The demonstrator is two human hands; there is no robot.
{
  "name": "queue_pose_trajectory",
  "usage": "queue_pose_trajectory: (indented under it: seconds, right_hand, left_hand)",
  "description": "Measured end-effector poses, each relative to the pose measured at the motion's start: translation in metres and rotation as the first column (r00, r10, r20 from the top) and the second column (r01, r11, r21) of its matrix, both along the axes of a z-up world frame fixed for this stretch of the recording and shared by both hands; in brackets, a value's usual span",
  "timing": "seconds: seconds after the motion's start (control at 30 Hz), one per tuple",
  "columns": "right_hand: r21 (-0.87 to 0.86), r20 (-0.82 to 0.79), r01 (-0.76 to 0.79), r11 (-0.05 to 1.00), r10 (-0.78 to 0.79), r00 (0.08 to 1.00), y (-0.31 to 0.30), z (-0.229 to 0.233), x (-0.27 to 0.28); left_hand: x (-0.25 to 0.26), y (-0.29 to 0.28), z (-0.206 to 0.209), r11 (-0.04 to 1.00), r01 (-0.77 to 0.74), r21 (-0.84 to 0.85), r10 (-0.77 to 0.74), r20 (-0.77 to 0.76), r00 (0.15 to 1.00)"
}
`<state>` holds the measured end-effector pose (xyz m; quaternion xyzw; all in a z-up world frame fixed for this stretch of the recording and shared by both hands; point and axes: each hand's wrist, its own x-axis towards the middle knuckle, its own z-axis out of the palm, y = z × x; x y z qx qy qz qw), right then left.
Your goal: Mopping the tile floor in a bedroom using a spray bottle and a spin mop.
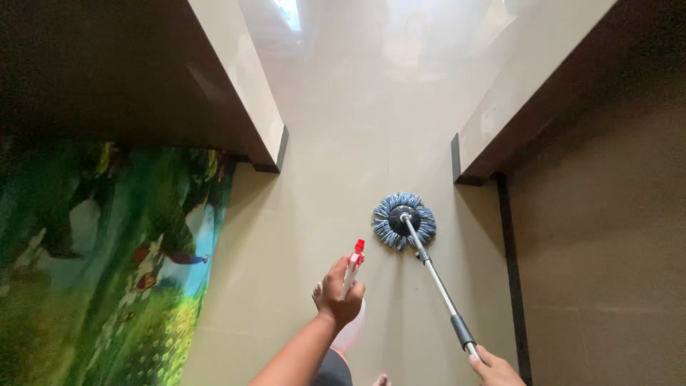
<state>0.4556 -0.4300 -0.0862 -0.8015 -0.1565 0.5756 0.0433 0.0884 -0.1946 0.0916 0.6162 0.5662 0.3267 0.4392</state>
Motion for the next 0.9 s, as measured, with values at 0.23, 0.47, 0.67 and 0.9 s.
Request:
queue_pose_trajectory:
  seconds: [0.23, 0.47, 0.67, 0.9]
  right_hand:
    - [0.485, -0.033, -0.157, 0.86, 0.197, 0.98, 0.099, -0.087, 0.074]
    - [0.122, 0.0, 0.077, 0.99, -0.078, 0.997, 0.396, 0.056, -0.001]
    - [0.126, 0.008, 0.274, 0.954, -0.277, 0.961, 0.607, 0.058, -0.014]
    - [0.089, 0.039, 0.198, 0.976, -0.202, 0.979, 0.597, 0.05, 0.01]
  left_hand:
    - [0.011, 0.099, -0.073, 1.0, 0.025, -0.008, -0.022, 0.244, 0.969]
    - [-0.003, 0.213, -0.039, 0.985, 0.075, -0.154, -0.059, 0.108, 0.992]
    - [-0.026, 0.273, -0.042, 0.998, 0.061, -0.031, -0.058, 0.114, 0.992]
    - [-0.039, 0.277, -0.053, 0.998, 0.055, -0.028, -0.052, 0.09, 0.995]
